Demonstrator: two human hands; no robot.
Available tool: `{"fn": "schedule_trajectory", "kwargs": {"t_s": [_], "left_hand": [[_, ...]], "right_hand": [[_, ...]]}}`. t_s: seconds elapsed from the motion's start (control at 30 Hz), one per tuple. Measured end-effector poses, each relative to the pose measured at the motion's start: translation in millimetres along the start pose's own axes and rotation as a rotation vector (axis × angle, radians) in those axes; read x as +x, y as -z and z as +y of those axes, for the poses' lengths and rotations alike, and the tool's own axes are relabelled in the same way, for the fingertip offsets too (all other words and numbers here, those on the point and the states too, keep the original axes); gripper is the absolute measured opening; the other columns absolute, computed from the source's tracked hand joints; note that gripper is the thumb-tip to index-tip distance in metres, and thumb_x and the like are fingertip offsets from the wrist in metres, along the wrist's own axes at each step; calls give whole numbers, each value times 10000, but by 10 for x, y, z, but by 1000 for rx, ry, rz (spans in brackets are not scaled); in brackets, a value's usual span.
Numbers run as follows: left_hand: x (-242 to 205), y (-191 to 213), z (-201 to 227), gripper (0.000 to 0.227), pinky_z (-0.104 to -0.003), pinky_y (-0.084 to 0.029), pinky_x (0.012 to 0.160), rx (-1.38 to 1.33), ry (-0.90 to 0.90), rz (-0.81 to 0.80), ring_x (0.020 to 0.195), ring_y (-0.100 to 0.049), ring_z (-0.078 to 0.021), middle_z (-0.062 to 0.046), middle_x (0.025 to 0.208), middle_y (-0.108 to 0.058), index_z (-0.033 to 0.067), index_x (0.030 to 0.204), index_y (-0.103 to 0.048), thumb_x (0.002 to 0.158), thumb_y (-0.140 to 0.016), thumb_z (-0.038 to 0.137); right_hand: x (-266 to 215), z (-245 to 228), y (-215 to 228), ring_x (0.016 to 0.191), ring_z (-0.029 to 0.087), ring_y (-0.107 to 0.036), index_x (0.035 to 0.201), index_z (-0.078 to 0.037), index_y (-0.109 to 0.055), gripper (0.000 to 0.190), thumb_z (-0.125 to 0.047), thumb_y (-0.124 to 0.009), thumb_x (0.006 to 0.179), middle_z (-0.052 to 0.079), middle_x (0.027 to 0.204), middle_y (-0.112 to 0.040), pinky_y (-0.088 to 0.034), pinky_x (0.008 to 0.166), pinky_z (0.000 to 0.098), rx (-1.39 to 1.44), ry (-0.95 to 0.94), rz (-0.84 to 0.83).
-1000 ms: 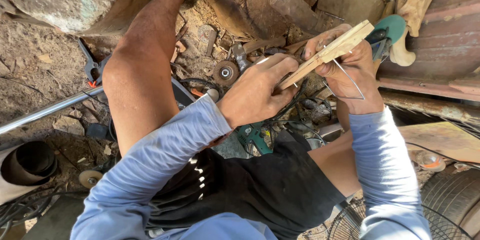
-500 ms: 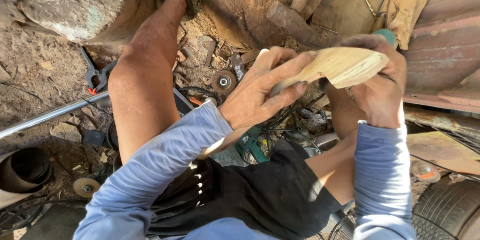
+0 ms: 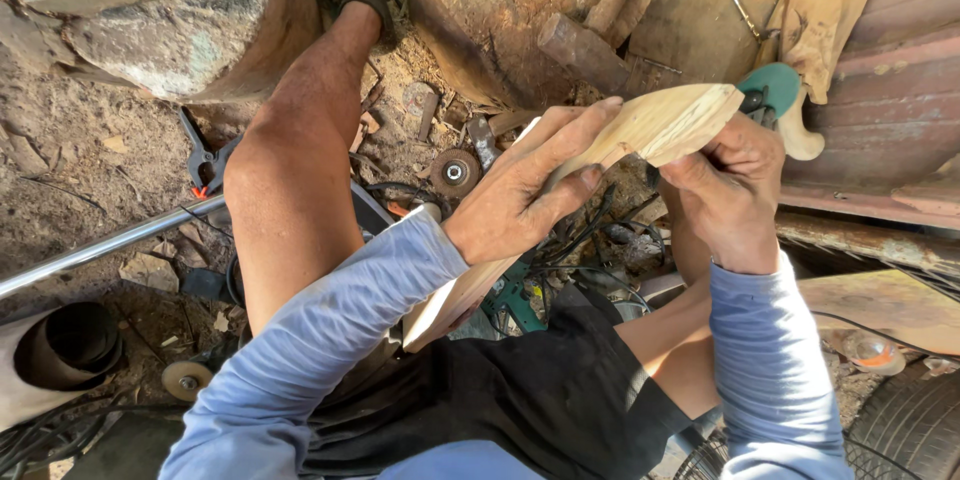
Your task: The person assembles a wooden piece by inserting a metal wire into a drilled hole, using pliers to bend and secure the wire, and a hammer to tap the wire flush. The person repeats this process on multiple holes in the wooden piece.
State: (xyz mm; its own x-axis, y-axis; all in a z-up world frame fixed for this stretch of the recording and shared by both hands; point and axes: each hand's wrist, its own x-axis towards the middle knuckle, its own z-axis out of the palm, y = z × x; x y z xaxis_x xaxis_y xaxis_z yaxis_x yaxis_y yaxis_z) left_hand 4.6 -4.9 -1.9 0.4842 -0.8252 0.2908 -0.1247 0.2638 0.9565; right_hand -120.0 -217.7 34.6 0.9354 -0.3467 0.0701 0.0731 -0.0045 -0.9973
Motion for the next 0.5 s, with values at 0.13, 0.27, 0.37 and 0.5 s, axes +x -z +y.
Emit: {"fn": "schedule_trajectory", "kwargs": {"t_s": [0.13,0.27,0.37,0.5], "left_hand": [[-2,-34,18,500,-357,-517,1113,5,-27,45,1323,-582,-271,-125,1475,-510,143,1588,-344,1137,-557,104],[-26,-38,31,481,-363,-520,1120,12,-27,46,1338,-579,-276,-124,1482,-508,139,1571,-372,1134,-569,106],[-12,-13,25,444,-346,-540,1101,14,-40,44,1330,-591,-263,-114,1483,-515,139,1560,-406,1147,-567,114],[-4,11,40,434,-350,-537,1101,13,-41,36,1332,-586,-266,-114,1479,-515,125,1555,-413,1147,-557,116]], "right_hand": [[-29,-155,-114,1001,141,-695,1243,55,-663,221,-68,-701,1063,107,1126,-739,-556,925,253,-435,124,27],[4,-185,-204,960,146,-681,1211,59,-679,244,-70,-727,1010,111,1107,-740,-544,886,254,-169,76,60],[57,-137,-200,759,96,-661,1191,101,-711,271,-52,-771,975,47,882,-724,-532,720,225,461,-142,13],[54,-120,-158,672,58,-615,1204,93,-731,277,-63,-767,978,80,855,-729,-475,673,199,395,-178,9]]}}
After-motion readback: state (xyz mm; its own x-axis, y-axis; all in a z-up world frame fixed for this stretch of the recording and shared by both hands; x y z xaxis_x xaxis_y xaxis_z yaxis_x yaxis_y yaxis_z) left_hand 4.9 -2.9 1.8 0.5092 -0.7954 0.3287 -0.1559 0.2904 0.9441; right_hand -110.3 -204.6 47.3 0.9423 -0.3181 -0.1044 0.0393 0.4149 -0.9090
